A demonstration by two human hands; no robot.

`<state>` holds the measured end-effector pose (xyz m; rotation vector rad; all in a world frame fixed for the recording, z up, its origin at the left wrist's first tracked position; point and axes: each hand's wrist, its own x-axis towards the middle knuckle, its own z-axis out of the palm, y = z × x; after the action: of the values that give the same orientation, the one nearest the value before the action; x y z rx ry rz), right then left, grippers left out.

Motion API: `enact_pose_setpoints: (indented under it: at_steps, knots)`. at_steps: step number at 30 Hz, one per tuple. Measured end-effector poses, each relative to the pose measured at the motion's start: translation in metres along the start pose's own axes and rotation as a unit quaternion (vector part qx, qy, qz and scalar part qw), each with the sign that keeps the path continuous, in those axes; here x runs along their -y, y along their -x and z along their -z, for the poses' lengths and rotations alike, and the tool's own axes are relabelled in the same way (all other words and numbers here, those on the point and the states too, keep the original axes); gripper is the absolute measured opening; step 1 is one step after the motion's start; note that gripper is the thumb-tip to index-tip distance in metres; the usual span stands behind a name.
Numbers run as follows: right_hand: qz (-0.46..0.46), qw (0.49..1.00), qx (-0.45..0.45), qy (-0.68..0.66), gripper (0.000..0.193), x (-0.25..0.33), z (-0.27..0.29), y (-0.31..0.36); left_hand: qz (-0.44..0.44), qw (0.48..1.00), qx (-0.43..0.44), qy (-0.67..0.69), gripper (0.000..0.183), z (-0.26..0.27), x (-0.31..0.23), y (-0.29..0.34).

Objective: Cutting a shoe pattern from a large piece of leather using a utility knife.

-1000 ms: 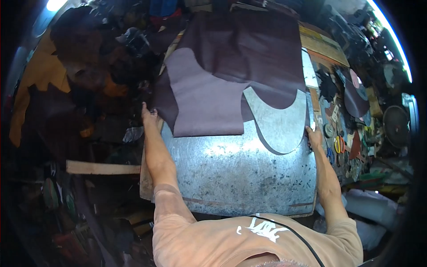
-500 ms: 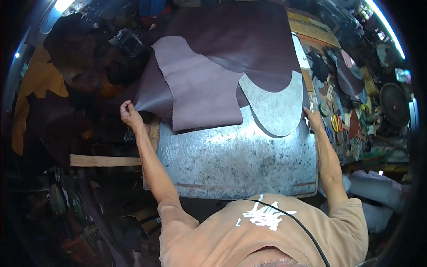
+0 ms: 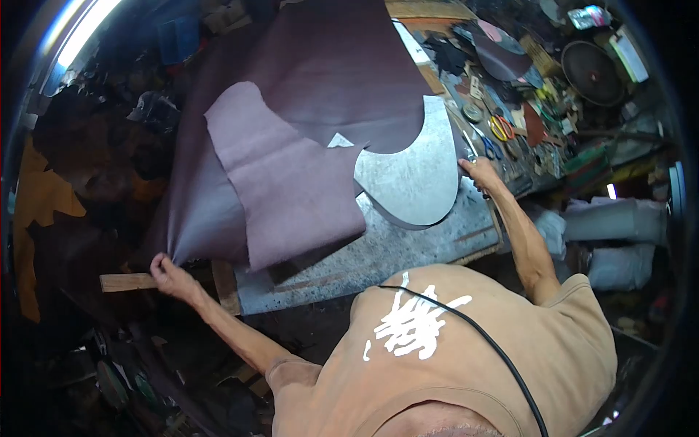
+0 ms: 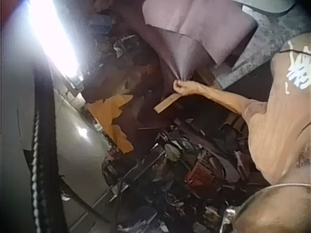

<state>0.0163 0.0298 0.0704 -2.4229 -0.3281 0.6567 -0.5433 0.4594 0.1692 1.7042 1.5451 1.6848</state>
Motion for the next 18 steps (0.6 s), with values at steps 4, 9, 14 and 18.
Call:
enact_pose_setpoints:
  at_steps: [4,9,14,18]
  knots:
    - [0.017,1.0,0.01,-0.014,0.047,-0.027,-0.005,0.046,-0.041,0.999,-0.009,-0.027,0.016,0.058,0.031,0.014]
    - [0.058,0.99,-0.1,0.079,0.047,-0.081,-0.024,0.039,-0.032,0.969,0.079,-0.232,0.023,0.061,0.057,0.044]
    - [0.002,0.976,-0.098,0.196,0.043,-0.039,-0.021,0.07,0.09,0.851,0.256,-0.45,0.035,0.087,0.104,0.078]
    - [0.106,0.952,-0.201,0.204,0.039,-0.034,-0.024,0.109,0.064,0.925,0.25,-0.28,0.04,0.042,-0.04,0.144]
